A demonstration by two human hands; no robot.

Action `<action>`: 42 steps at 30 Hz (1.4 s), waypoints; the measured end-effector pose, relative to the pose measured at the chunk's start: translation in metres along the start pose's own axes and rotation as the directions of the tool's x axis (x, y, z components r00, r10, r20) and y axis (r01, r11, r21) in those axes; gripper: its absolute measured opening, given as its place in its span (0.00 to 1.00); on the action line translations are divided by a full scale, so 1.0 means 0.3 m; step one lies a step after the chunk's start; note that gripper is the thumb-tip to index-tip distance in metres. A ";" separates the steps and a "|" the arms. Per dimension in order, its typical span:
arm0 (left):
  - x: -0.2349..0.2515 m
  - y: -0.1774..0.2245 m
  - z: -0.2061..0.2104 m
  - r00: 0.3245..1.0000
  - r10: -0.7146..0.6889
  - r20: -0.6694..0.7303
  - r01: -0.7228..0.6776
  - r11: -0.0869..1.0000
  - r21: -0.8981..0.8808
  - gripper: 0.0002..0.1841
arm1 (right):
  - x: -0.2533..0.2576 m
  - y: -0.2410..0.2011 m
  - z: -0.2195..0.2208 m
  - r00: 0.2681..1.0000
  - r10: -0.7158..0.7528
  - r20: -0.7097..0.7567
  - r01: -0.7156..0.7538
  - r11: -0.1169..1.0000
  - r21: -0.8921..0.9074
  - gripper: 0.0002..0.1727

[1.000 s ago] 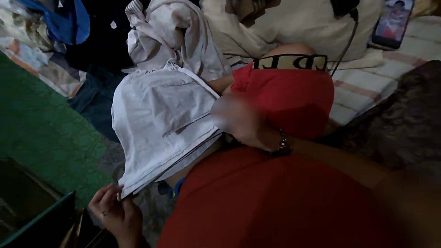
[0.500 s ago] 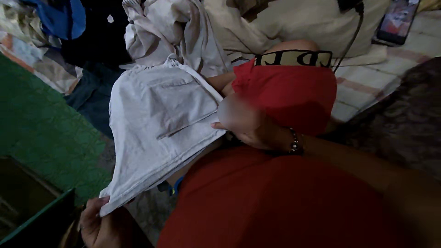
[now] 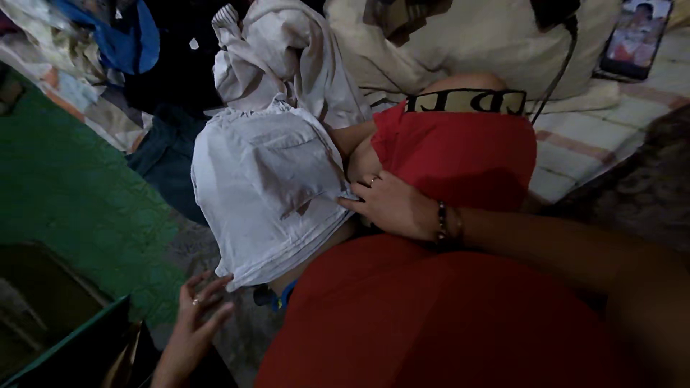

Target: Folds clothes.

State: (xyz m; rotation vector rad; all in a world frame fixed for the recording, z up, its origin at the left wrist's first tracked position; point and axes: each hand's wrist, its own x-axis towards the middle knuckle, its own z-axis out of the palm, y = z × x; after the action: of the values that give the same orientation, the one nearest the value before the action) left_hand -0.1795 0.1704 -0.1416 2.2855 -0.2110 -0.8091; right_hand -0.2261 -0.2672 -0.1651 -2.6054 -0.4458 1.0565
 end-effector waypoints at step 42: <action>-0.009 0.352 0.083 0.819 0.506 0.269 -0.528 0.849 0.011 0.23 | -0.203 -0.111 -0.433 0.941 -0.299 0.156 0.234 0.912 0.336 0.15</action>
State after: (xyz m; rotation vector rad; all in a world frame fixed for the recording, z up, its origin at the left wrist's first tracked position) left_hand -0.1890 0.0786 -0.0844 2.0340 -0.9626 -0.8050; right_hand -0.1812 -0.2804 -0.0255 -2.0973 -0.6094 1.1938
